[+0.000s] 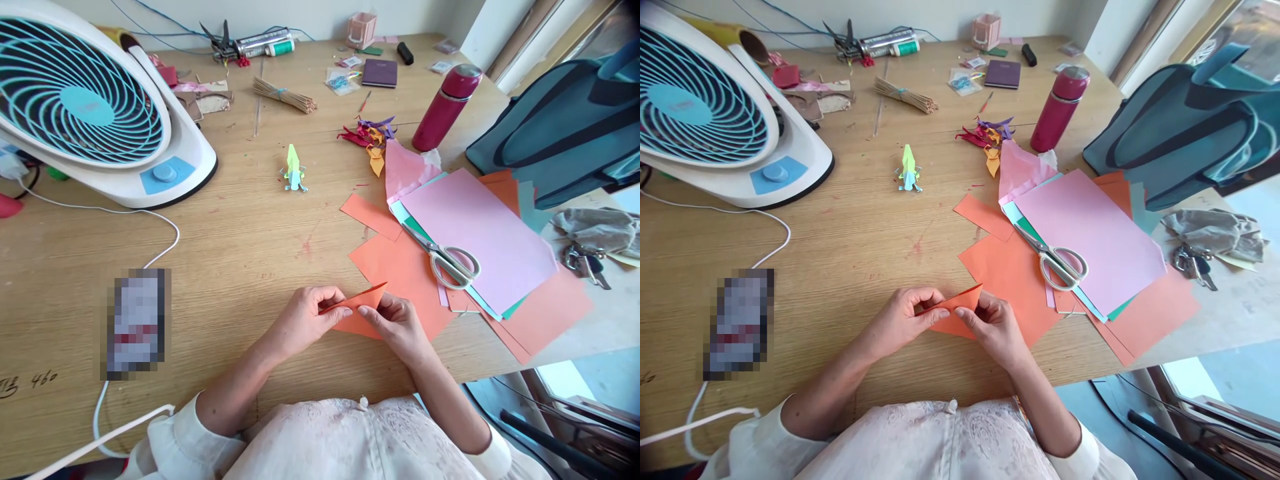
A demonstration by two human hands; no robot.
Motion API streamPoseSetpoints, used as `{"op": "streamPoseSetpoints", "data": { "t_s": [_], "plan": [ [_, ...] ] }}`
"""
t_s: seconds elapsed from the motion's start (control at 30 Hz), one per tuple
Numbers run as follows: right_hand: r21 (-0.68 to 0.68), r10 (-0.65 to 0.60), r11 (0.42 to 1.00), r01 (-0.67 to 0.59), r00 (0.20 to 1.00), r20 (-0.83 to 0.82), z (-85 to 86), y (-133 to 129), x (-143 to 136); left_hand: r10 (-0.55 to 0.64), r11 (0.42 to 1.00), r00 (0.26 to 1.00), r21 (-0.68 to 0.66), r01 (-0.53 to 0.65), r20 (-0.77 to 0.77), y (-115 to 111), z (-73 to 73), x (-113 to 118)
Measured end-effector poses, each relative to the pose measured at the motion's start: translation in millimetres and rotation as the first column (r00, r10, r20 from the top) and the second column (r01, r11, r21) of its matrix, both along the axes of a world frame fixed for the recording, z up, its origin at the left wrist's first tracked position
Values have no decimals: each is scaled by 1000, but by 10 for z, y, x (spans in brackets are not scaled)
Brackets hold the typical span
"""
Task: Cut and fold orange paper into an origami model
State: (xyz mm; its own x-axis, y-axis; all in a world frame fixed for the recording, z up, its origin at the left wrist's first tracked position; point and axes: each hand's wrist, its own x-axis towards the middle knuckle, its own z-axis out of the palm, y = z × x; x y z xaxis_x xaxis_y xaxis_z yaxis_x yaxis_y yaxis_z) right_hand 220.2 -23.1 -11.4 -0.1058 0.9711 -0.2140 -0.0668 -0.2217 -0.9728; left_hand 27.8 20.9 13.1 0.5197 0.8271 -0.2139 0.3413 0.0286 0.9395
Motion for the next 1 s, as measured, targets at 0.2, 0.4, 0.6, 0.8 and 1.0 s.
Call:
{"op": "streamPoseSetpoints", "data": {
  "t_s": [0.2, 0.4, 0.6, 0.8, 1.0],
  "plan": [
    [-90, -129, 989, 113, 974, -186, -53, -38, 42, 54, 997, 998, -51, -53, 18, 84, -81, -73],
    [-55, -174, 984, 172, 984, -46, -83, -25, 28, 150, 987, 987, -74, -145, 63, 139, -127, -141],
    [-59, -140, 988, 146, 986, 89, -93, 5, 34, 231, 965, 968, -146, -216, 98, 225, -147, -256],
    [-47, -149, 986, 160, 972, 182, -108, -18, 18, 294, 945, 951, -177, -274, 96, 267, -136, -318],
    [-33, -161, 985, 171, 969, 189, -97, -14, 22, 283, 948, 946, -193, -252, 159, 307, -138, -365]
  ]
}}
